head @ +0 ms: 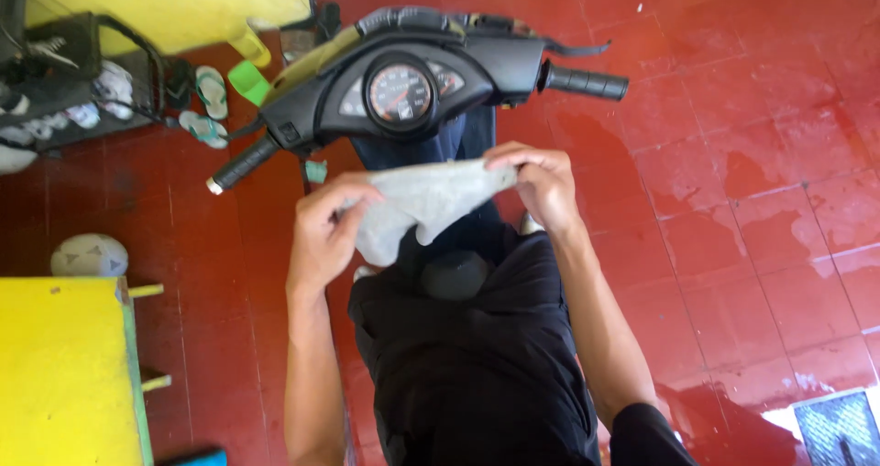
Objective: The person wipes the dashboard and handlebars of a motorcycle using a white cloth. They repeatedly fold and unfold the cloth while cleaning the instrument cluster and surrounding areas.
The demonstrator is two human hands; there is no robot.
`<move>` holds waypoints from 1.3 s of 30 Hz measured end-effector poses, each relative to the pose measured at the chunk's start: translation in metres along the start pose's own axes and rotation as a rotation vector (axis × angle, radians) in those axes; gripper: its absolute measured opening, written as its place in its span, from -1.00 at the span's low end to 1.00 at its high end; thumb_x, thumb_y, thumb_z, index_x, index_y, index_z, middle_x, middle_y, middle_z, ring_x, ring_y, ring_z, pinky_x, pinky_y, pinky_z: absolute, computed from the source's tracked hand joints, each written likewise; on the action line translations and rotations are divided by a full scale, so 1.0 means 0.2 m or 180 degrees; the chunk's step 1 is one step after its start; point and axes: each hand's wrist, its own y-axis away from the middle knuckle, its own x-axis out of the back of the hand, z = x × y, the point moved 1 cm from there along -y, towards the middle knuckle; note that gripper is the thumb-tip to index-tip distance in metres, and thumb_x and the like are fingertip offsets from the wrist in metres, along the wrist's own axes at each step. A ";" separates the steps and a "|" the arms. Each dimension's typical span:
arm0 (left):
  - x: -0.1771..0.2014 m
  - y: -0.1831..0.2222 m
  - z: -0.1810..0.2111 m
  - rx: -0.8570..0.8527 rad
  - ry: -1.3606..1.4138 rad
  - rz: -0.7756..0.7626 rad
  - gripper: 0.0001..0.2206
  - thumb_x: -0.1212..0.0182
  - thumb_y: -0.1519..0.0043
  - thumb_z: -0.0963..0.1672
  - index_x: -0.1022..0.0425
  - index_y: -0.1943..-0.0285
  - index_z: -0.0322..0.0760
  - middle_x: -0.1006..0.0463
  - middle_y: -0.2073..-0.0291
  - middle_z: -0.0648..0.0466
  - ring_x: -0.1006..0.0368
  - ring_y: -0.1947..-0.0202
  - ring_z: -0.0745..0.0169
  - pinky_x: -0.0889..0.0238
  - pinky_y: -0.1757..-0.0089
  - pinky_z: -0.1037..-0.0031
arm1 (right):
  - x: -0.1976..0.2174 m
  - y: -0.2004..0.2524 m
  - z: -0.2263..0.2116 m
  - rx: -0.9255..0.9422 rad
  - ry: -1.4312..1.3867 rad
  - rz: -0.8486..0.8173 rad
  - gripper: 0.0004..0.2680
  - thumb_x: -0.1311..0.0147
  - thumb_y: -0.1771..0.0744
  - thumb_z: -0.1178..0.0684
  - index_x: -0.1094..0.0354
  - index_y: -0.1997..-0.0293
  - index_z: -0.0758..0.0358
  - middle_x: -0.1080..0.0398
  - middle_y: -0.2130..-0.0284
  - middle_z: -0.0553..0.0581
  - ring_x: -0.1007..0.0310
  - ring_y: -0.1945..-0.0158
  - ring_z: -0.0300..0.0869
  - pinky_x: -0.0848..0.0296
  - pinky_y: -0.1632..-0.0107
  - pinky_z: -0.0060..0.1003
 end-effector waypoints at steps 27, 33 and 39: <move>-0.03 0.04 -0.14 0.0869 -0.0497 0.1034 -0.76 -0.09 -0.41 -0.12 -0.46 -0.15 -0.37 -0.57 0.03 -0.31 -0.49 -0.07 -0.30 -0.31 -0.06 0.02 | -0.30 -0.11 -0.12 0.0360 0.2829 0.0774 -0.86 0.06 -0.45 0.12 -0.46 -0.03 0.19 -0.55 0.22 0.36 -0.57 0.10 0.23 -0.52 0.10 0.08; -0.16 0.07 0.10 0.0828 -0.0694 0.1259 -0.85 -0.14 -0.37 -0.15 -0.56 -0.04 -0.24 -0.63 0.20 -0.10 -0.58 0.18 -0.07 -0.44 0.13 0.18 | -0.51 -0.03 -0.33 0.0354 0.3803 0.0284 -0.92 -0.04 -0.42 0.13 -0.48 0.15 0.19 -0.56 0.39 0.29 -0.62 0.31 0.12 -0.58 0.25 0.01; -0.45 0.10 0.10 0.0658 0.1341 0.0720 -0.60 0.14 -0.45 -0.18 -0.18 -0.49 -0.36 -0.57 -0.02 -0.22 -0.60 0.21 0.07 -0.65 0.35 0.26 | -0.42 0.13 -0.08 0.0104 0.1898 0.0012 -0.78 0.07 -0.41 0.14 -0.36 -0.19 0.15 -0.54 0.20 0.19 -0.51 0.10 -0.16 -0.52 -0.01 -0.05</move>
